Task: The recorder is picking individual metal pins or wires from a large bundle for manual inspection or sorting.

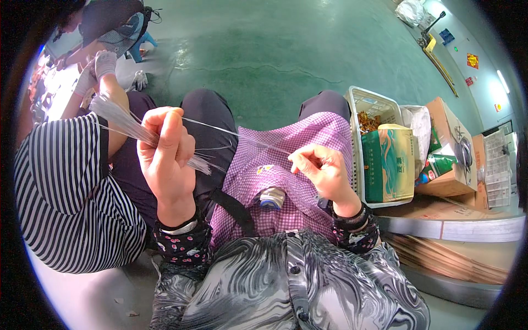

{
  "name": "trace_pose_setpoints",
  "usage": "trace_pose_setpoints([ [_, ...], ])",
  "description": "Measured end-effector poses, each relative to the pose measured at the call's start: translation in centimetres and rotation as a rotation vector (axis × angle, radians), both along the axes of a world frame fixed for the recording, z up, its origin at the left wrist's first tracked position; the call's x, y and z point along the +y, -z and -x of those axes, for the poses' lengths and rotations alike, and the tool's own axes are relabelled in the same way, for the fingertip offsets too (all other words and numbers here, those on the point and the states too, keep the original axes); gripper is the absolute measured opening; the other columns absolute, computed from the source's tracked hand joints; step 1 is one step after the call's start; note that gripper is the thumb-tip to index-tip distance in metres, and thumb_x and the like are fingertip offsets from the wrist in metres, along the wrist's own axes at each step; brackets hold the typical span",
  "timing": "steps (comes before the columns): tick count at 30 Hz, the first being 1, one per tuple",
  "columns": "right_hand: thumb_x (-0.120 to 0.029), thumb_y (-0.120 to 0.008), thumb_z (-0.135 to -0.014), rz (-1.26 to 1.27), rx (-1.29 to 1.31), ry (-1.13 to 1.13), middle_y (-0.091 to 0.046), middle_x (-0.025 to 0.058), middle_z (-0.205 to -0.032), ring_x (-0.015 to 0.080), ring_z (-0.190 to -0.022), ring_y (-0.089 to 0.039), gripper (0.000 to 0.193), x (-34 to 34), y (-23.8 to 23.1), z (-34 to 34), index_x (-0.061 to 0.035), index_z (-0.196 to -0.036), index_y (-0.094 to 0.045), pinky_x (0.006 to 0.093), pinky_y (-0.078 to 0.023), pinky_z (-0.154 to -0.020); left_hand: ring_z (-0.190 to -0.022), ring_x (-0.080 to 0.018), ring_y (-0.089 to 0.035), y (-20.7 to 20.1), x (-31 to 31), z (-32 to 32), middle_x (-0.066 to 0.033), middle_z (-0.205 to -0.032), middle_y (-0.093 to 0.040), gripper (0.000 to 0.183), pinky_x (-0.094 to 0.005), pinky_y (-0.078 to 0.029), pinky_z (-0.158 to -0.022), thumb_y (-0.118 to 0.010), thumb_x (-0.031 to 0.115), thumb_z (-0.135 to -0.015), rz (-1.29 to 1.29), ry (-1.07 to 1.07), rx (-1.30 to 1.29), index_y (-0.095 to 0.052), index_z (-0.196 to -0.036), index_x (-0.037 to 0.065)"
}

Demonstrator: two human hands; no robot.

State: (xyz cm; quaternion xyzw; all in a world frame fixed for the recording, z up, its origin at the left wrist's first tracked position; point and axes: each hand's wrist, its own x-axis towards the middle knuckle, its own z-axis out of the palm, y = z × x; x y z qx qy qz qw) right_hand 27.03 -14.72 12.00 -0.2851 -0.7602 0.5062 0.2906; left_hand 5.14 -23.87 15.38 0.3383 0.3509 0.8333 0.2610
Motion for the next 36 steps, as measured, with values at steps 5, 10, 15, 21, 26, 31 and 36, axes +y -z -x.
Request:
trace_pose_setpoints([
  [5,-0.010,-0.054,-0.080,0.166,0.133,0.018,-0.058,0.0012,-0.064,0.0062,-0.060,-0.053,0.012,1.0,1.2,-0.5,0.0001,-0.083,-0.059,0.0182,-0.041,-0.054,-0.039,-0.0043,-0.030,-0.9,-0.8,-0.3,0.0016,-0.052,-0.035,0.001,-0.0178,-0.024,-0.037,-0.050,0.006,-0.082,-0.010,-0.216,0.172,-0.050,-0.082,0.005],
  [10,-0.033,-0.041,-0.087,0.635,0.282,-0.259,-0.056,0.0011,-0.063,0.0005,-0.043,-0.033,0.036,-0.7,0.0,1.3,-0.0033,-0.082,-0.061,0.0161,-0.023,-0.040,-0.043,-0.0098,-0.046,-1.3,0.3,-4.1,0.0011,-0.055,-0.048,0.008,-0.0212,-0.036,-0.039,-0.054,0.012,-0.073,-0.132,-0.074,0.853,-0.056,-0.076,0.005],
  [15,-0.030,-0.046,-0.085,0.832,0.351,-0.182,-0.053,0.0015,-0.064,0.0047,-0.049,-0.044,0.031,-0.3,0.1,2.4,-0.0009,-0.085,-0.056,0.0162,-0.034,-0.043,-0.040,-0.0119,-0.047,1.2,-0.5,-6.9,0.0033,-0.050,-0.042,0.024,-0.0262,-0.038,-0.037,-0.059,0.014,-0.058,-0.132,0.204,1.267,-0.058,-0.082,0.014],
  [21,-0.022,-0.044,-0.086,0.753,0.285,-0.100,-0.051,0.0007,-0.061,0.0052,-0.050,-0.043,0.024,-0.1,0.6,2.7,-0.0022,-0.080,-0.056,0.0169,-0.033,-0.046,-0.048,-0.0149,-0.054,1.7,-0.7,-7.0,-0.0030,-0.061,-0.057,0.013,-0.0236,-0.041,-0.042,-0.063,0.009,-0.066,-0.001,0.411,0.944,-0.057,-0.078,0.006],
  [26,-0.016,-0.042,-0.087,0.217,0.142,-0.122,-0.052,0.0020,-0.061,0.0068,-0.056,-0.049,0.023,-1.5,-0.4,2.3,-0.0001,-0.076,-0.055,0.0208,-0.039,-0.051,-0.055,-0.0025,-0.045,0.8,-0.1,-5.1,0.0018,-0.063,-0.054,0.010,-0.0167,-0.035,-0.049,-0.059,0.009,-0.077,0.480,0.330,0.265,-0.057,-0.078,0.000],
  [31,-0.015,-0.045,-0.085,0.058,0.094,-0.176,-0.053,0.0042,-0.058,0.0082,-0.052,-0.051,0.020,-2.1,-1.2,2.2,-0.0005,-0.076,-0.055,0.0211,-0.040,-0.047,-0.060,-0.0015,-0.045,1.9,0.7,-4.3,0.0025,-0.067,-0.054,0.011,-0.0157,-0.035,-0.053,-0.060,0.010,-0.077,0.452,0.354,0.114,-0.058,-0.080,-0.001],
  [36,-0.011,-0.042,-0.086,0.075,0.068,-0.206,-0.053,0.0044,-0.061,0.0103,-0.055,-0.051,0.021,-2.5,-1.7,2.0,0.0018,-0.074,-0.053,0.0222,-0.040,-0.051,-0.050,0.0001,-0.036,2.1,1.0,-4.8,0.0058,-0.061,-0.049,0.012,-0.0156,-0.025,-0.045,-0.060,0.014,-0.076,0.412,0.323,0.118,-0.058,-0.077,0.002],
])
